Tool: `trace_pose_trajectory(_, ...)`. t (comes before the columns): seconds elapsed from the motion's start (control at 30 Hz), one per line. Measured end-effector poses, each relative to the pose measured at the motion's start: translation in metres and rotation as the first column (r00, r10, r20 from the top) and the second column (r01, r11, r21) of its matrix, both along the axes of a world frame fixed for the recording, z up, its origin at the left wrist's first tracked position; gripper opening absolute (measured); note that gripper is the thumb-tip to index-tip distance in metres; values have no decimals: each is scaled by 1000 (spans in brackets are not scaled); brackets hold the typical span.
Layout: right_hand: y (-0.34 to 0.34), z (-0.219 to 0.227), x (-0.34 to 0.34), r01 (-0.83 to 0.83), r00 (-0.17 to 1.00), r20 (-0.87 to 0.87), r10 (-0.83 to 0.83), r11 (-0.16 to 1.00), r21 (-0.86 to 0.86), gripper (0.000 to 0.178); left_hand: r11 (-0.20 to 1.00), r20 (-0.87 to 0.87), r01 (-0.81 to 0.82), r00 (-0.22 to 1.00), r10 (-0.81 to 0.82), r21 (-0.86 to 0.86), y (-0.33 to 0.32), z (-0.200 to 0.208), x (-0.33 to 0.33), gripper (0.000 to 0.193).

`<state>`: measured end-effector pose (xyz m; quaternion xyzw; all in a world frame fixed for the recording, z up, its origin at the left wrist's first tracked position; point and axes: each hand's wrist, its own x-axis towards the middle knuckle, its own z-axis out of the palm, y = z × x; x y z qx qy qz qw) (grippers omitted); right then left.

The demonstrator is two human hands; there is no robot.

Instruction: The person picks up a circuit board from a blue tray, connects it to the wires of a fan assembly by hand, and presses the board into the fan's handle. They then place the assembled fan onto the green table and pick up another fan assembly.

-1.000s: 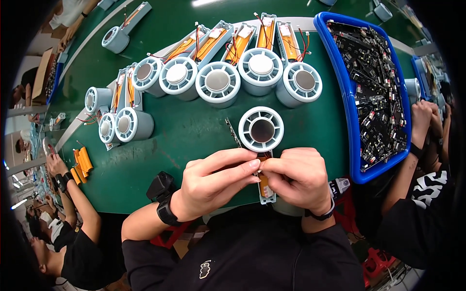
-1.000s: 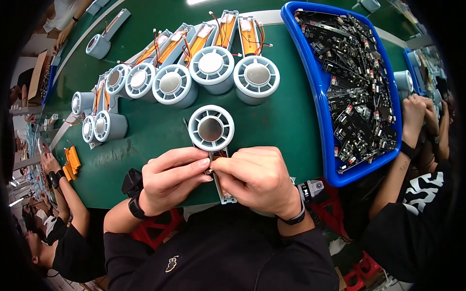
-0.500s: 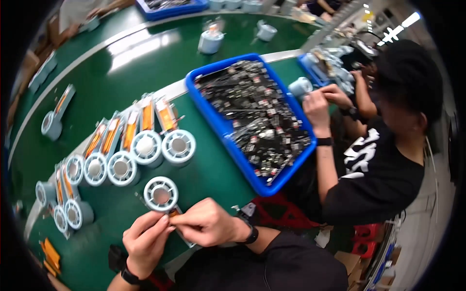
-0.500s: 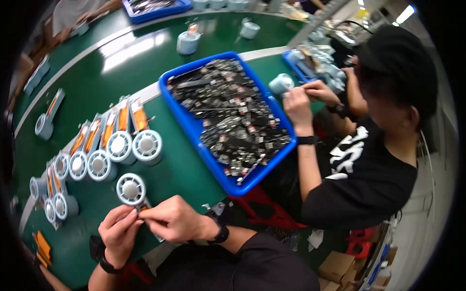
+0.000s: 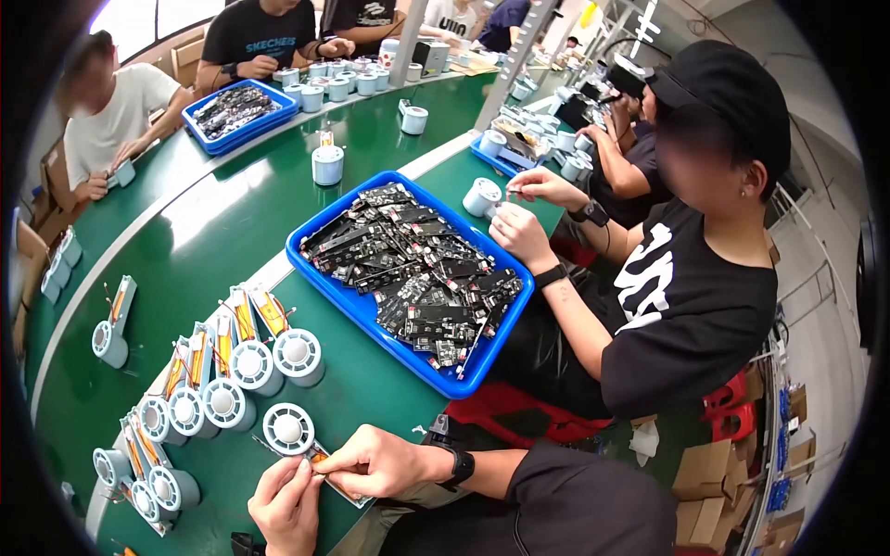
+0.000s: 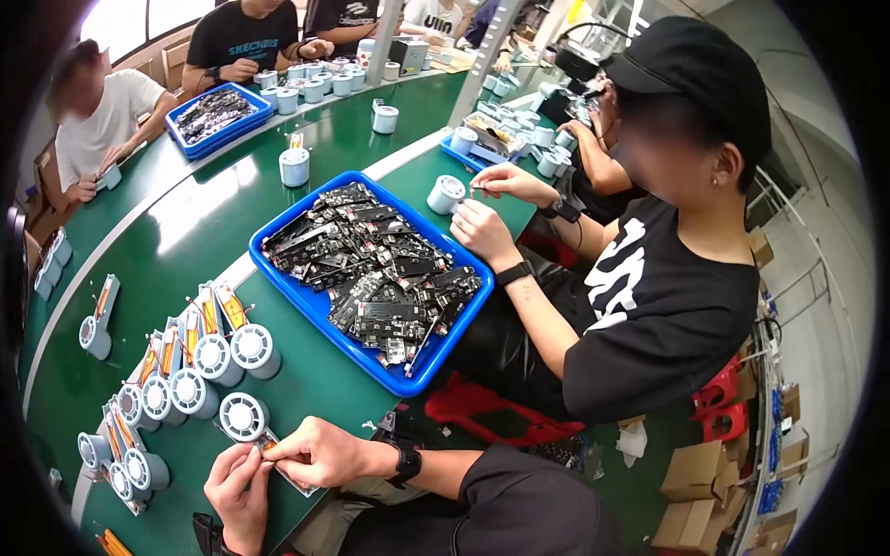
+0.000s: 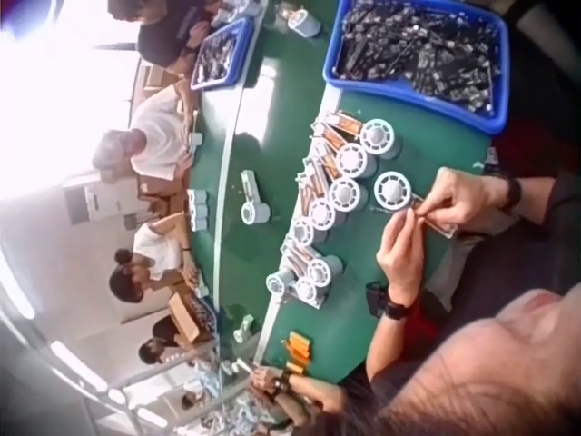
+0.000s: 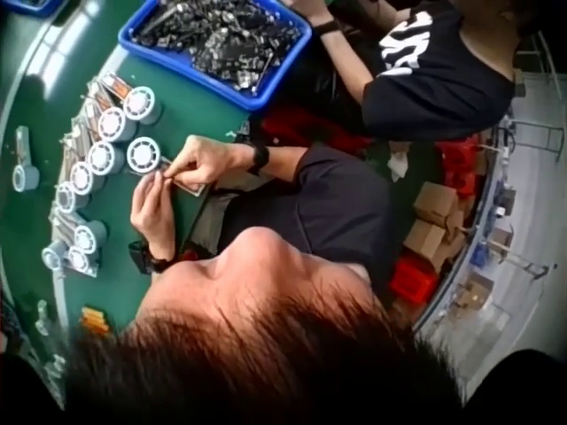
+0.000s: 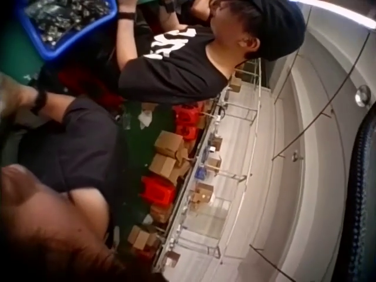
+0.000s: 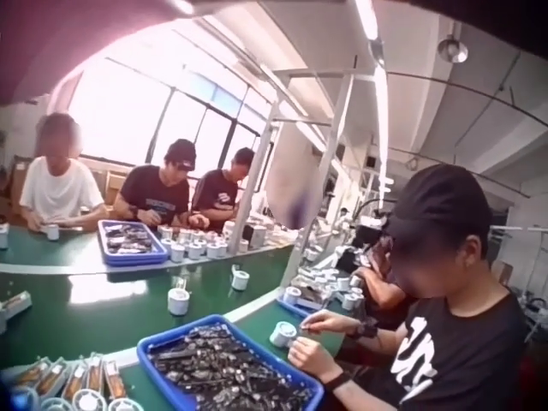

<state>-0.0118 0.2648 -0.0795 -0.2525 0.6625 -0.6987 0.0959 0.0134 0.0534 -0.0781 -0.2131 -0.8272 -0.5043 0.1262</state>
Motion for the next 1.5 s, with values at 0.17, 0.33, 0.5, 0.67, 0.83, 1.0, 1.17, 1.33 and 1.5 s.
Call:
trace_pose_trajectory(0.17,-3,-8,-3,-67,996,62,70,996,-60,26,1000,-17,6,1000,-6,-2,-2,1,-2,22)
trace_pose_trajectory(0.33,1,-7,-4,-113,992,43,115,992,-48,28,999,-54,-26,998,25,-33,4,10,-2,22)
trace_pose_trajectory(0.5,5,-12,-1,-75,997,-20,75,997,13,26,993,-108,-29,994,17,-115,8,22,0,25)
trace_pose_trajectory(0.67,12,-3,1,9,1000,-8,-9,999,41,23,982,-110,-20,994,-1,-188,5,32,8,39)
trace_pose_trajectory(0.83,14,28,6,97,995,-1,-98,974,204,19,946,-243,-43,969,-38,-320,0,33,-3,47)
trace_pose_trajectory(1.0,22,34,5,248,967,-127,-219,921,300,17,984,60,-29,997,40,-176,6,42,-8,28)
trace_pose_trajectory(1.17,28,48,-3,-222,960,226,163,937,268,13,873,734,-65,574,-364,484,12,57,-20,18)
trace_pose_trajectory(1.33,22,57,-20,-185,979,171,109,829,527,17,978,466,203,871,-158,-49,4,72,-31,19)
trace_pose_trajectory(1.5,29,82,-24,-100,912,-155,379,573,814,21,835,-201,209,914,-352,-510,12,60,-63,23)
